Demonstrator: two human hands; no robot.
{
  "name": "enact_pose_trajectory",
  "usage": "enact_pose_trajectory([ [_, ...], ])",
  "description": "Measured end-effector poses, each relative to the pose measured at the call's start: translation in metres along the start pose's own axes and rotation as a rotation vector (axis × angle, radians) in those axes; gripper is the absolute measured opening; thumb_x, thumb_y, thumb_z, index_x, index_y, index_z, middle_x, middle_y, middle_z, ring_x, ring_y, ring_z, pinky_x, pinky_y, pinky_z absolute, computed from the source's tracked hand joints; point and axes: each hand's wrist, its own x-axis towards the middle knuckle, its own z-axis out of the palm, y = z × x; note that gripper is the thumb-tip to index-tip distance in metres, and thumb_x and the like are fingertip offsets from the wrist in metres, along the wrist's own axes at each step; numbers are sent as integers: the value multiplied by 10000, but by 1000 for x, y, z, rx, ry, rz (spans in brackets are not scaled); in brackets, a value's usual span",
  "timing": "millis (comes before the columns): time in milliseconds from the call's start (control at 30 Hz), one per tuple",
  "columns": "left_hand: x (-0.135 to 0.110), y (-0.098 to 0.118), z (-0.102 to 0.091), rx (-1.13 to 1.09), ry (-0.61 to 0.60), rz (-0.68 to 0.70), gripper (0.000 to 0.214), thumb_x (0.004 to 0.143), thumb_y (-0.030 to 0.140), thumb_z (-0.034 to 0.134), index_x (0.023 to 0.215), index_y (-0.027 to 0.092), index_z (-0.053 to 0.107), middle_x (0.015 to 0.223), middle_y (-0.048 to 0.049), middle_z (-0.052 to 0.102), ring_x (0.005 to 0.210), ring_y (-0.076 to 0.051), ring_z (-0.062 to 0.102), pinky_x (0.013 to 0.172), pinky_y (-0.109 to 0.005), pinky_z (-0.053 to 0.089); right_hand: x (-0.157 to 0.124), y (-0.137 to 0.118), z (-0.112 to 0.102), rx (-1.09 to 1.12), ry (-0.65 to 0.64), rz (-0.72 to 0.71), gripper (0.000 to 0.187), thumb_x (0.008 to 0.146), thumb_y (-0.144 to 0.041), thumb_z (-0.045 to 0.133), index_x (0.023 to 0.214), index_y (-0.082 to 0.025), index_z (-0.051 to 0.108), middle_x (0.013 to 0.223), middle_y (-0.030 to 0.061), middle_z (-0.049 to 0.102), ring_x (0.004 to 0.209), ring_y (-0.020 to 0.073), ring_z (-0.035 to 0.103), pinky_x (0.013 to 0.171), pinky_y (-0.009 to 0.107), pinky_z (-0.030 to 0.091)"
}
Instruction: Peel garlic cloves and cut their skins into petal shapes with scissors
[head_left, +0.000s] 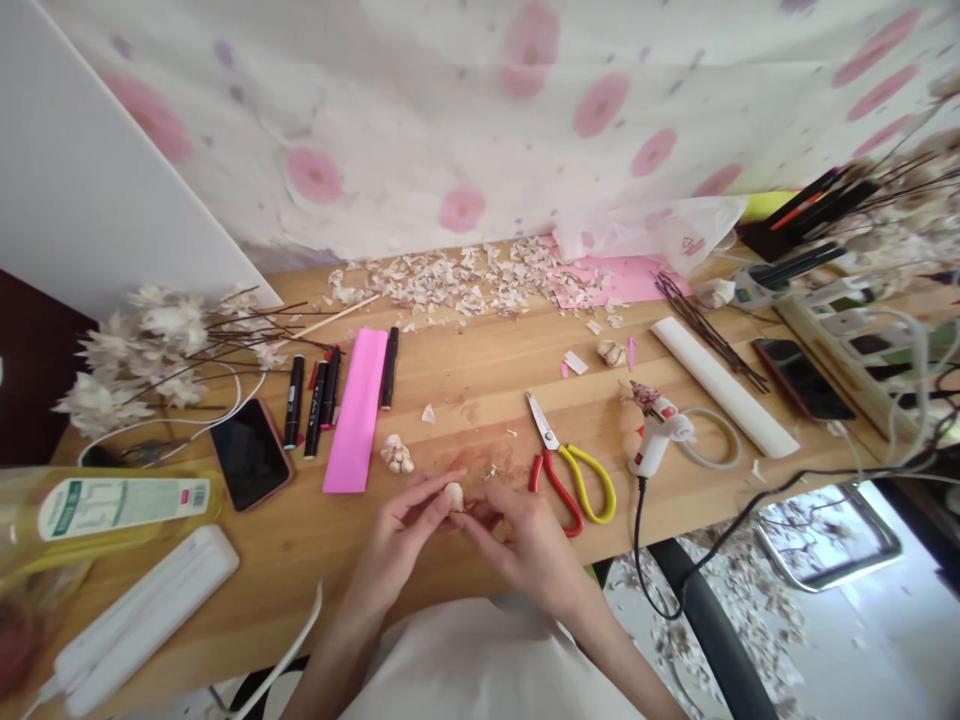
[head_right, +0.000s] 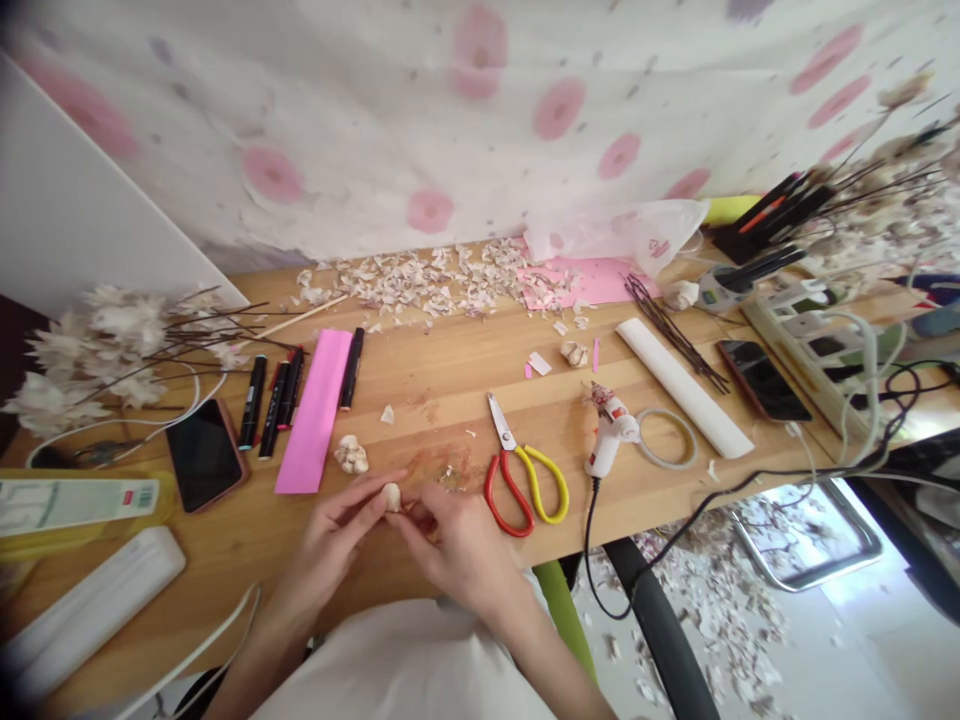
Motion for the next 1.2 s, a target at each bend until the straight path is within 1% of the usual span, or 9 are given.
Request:
enact_pose_trajectory([
  [167, -7, 11, 3, -98, 14, -18, 279, 808, 421, 756, 1039, 270, 799, 1016, -44, 672, 948, -209, 659, 779, -290, 604, -3, -10, -7, 56, -31, -31, 156, 974, -249, 533, 972, -179, 673, 816, 44, 738, 713, 165, 704, 626, 230, 516],
  [300, -9, 12, 3, -129, 3, -20, 278, 811, 415, 757, 1051, 281, 794, 1005, -30, 652, 903, -188, 664, 764, -290, 615, -5, -13, -10, -45, -6, -71, 180, 970, -229, 515, 921, -166, 676, 742, 40, 718, 639, 165, 677, 588, 242, 478],
  [467, -12, 19, 5, -19, -17, 27, 256, 878, 383, 689, 1097, 284, 777, 1001, -30, 637, 932, -184, 651, 809, -297, 611, -6, -11, -7, -244, 45, -146, 228, 965, -212, 490, 880, -148, 691, 628, 38, 681, 529, 158, 606, 519, 252, 399],
  [567, -13, 26, 8, 74, -10, 81, 259, 899, 372, 662, 1112, 272, 771, 978, -33, 628, 936, -184, 642, 810, -287, 607, -6, -11, -6, -304, 72, -155, 223, 955, -193, 491, 891, -147, 699, 628, 45, 696, 520, 159, 616, 518, 248, 404],
  [667, -14, 29, 9, 142, -11, 138, 258, 916, 356, 642, 1134, 283, 759, 952, -26, 618, 922, -171, 638, 810, -266, 596, -7, -12, -7, -316, 76, -155, 201, 954, -187, 500, 963, -158, 699, 681, 54, 729, 565, 165, 659, 538, 235, 437],
  [767, -15, 28, 8, 207, -22, 172, 260, 931, 352, 622, 1147, 291, 751, 951, -24, 612, 911, -164, 635, 805, -252, 583, -8, -13, -9, -317, 50, -134, 197, 964, -191, 503, 1001, -173, 695, 679, 42, 727, 544, 157, 651, 534, 225, 443],
  [867, -14, 27, 5, 250, -43, 176, 264, 941, 359, 605, 1153, 291, 747, 963, -26, 614, 910, -166, 638, 809, -256, 573, -9, -14, -11, -299, 12, -109, 205, 983, -204, 494, 970, -178, 697, 672, 35, 720, 524, 148, 639, 533, 218, 440],
  [1033, -12, 24, 3, 276, -68, 168, 283, 955, 373, 579, 1180, 294, 731, 1048, -38, 622, 943, -174, 638, 821, -265, 557, -9, -17, -12, -300, -13, -98, 229, 1000, -202, 475, 916, -176, 687, 701, 48, 727, 567, 154, 657, 563, 218, 442],
  [1200, -13, 24, 4, 300, -55, 189, 275, 945, 381, 591, 1151, 288, 748, 1071, -53, 655, 1036, -203, 618, 866, -283, 536, -7, -16, -12, -308, -7, -89, 215, 985, -181, 492, 884, -179, 681, 684, 38, 721, 557, 147, 647, 556, 216, 436],
])
